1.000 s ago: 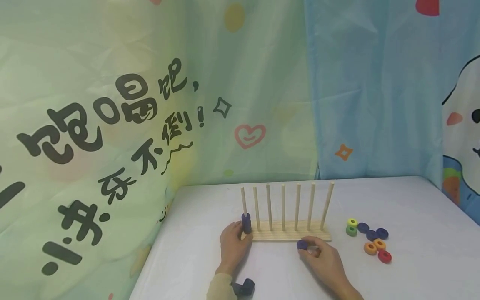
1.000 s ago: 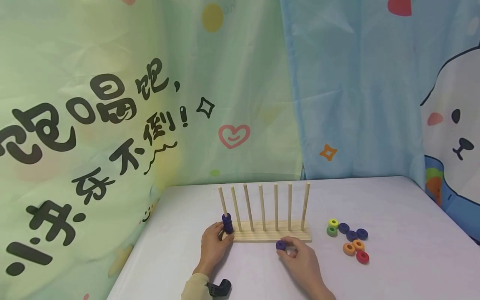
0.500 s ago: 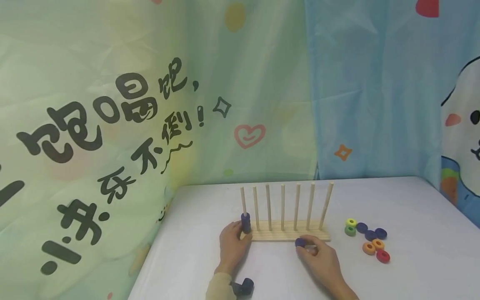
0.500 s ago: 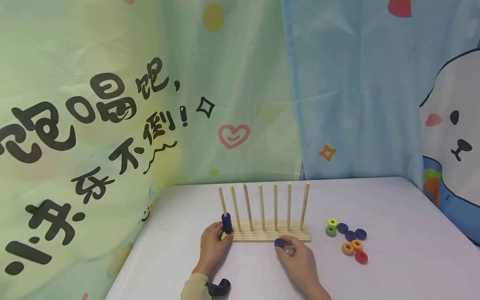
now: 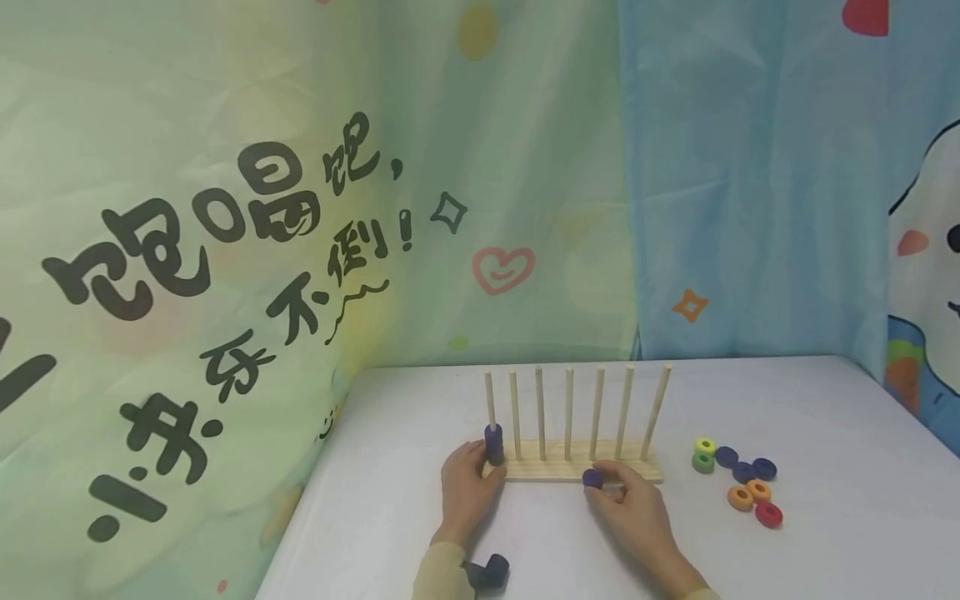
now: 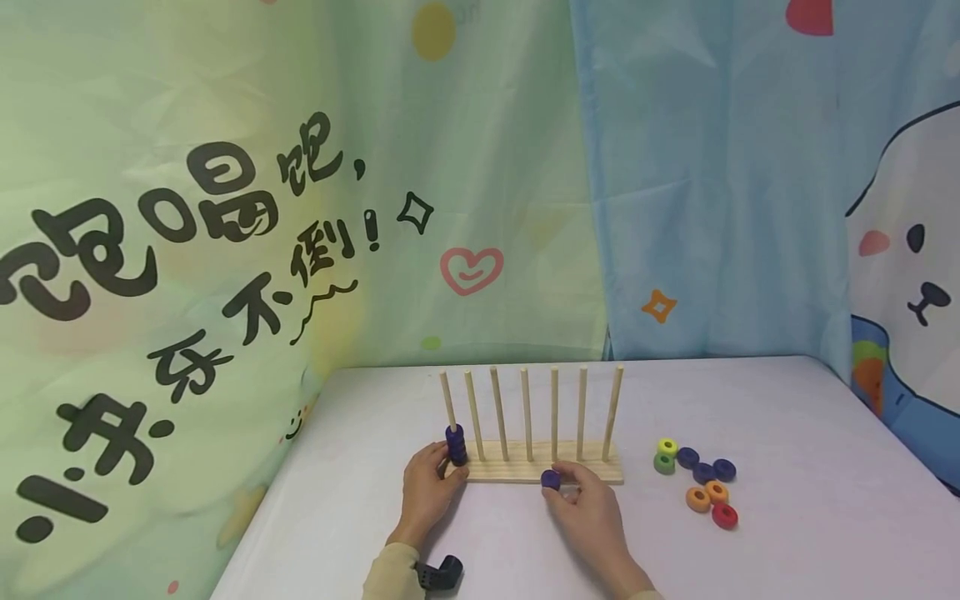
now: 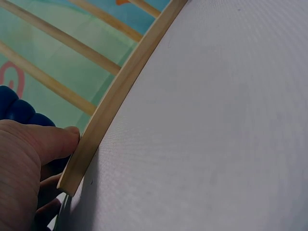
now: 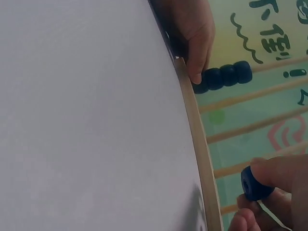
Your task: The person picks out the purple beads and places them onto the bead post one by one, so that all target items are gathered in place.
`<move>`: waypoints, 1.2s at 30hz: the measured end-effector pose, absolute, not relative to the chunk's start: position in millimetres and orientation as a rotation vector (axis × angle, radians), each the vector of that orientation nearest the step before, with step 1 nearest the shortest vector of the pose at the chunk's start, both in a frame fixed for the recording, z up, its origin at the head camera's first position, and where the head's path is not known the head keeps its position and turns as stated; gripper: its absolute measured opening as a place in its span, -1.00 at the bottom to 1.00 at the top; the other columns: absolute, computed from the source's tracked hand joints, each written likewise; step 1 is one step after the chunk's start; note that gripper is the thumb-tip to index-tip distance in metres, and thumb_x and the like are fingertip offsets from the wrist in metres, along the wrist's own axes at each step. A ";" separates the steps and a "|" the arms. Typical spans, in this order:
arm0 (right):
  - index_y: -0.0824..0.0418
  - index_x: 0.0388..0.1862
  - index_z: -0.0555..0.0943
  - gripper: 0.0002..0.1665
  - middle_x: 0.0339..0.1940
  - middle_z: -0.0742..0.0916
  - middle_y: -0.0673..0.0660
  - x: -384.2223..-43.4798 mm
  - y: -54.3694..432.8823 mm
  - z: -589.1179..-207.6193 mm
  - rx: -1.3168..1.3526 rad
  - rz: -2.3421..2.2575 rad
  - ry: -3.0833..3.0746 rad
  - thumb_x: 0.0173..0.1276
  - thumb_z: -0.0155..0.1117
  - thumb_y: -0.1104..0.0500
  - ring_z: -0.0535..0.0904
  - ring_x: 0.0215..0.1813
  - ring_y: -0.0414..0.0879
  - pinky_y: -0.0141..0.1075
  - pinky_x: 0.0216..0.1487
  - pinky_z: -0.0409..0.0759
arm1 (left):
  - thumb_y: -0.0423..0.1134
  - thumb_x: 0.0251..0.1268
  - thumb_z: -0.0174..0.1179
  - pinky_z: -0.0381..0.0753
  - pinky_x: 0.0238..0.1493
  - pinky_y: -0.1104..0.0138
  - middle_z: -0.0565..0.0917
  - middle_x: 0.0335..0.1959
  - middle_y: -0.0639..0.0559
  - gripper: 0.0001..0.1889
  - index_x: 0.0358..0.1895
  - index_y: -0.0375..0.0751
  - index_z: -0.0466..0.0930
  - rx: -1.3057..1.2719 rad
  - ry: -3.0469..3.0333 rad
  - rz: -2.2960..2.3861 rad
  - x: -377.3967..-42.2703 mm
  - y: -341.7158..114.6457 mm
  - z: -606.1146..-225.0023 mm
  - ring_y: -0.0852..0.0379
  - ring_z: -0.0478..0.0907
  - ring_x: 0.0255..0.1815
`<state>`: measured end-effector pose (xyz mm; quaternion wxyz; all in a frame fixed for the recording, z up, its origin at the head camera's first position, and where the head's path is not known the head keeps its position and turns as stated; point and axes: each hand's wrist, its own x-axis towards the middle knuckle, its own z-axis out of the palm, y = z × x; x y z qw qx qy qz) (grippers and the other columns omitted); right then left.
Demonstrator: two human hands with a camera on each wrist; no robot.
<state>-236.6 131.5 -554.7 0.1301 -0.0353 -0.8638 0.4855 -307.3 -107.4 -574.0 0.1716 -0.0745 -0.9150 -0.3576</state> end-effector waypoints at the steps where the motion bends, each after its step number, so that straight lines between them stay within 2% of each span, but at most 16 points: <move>1: 0.21 0.03 0.63 -0.55 -0.14 0.76 0.13 -237.1 130.0 -553.6 -0.098 1.419 -2.503 0.12 0.49 0.25 0.49 -0.58 -0.28 -0.43 -0.59 0.47 | -0.21 0.10 0.35 0.28 0.38 -0.03 0.67 0.04 -0.05 -0.61 0.03 -0.24 0.67 -0.214 -2.593 -1.012 -307.3 -107.5 -573.9 -0.09 0.49 0.22; 7: 0.21 -0.04 0.65 -0.58 -0.20 0.76 0.11 -239.4 121.5 -547.1 -0.027 1.438 -2.441 0.08 0.51 0.27 0.57 -0.55 -0.28 -0.43 -0.58 0.53 | -0.20 0.09 0.37 0.31 0.36 -0.01 0.68 0.03 -0.05 -0.61 0.01 -0.25 0.67 -0.226 -2.580 -1.008 -307.5 -107.6 -573.9 -0.09 0.50 0.21; 15: 0.22 -0.05 0.66 -0.60 -0.23 0.75 0.05 -239.9 114.3 -538.3 0.079 1.359 -2.406 0.10 0.50 0.24 0.43 -0.62 -0.33 -0.43 -0.65 0.46 | -0.23 0.03 0.39 0.36 0.30 -0.02 0.70 -0.01 -0.08 -0.62 -0.03 -0.26 0.69 -0.250 -2.538 -0.987 -308.2 -107.9 -576.8 -0.12 0.54 0.15; 24: 0.16 -0.01 0.67 -0.60 -0.24 0.72 -0.02 -250.6 105.3 -519.9 0.181 1.319 -2.372 0.14 0.50 0.17 0.50 -0.52 -0.28 -0.43 -0.58 0.50 | -0.22 0.04 0.37 0.36 0.31 -0.01 0.69 0.00 -0.08 -0.61 -0.02 -0.27 0.69 -0.243 -2.547 -1.004 -309.9 -108.5 -577.7 -0.12 0.53 0.16; 36: 0.12 -0.06 0.68 -0.62 -0.27 0.69 -0.05 -264.4 86.8 -485.1 0.351 1.272 -2.256 0.12 0.52 0.21 0.53 -0.46 -0.26 -0.42 -0.50 0.54 | -0.20 0.05 0.36 0.33 0.35 -0.01 0.69 0.03 -0.04 -0.60 0.01 -0.25 0.68 -0.234 -2.566 -0.990 -311.0 -109.0 -579.7 -0.10 0.51 0.19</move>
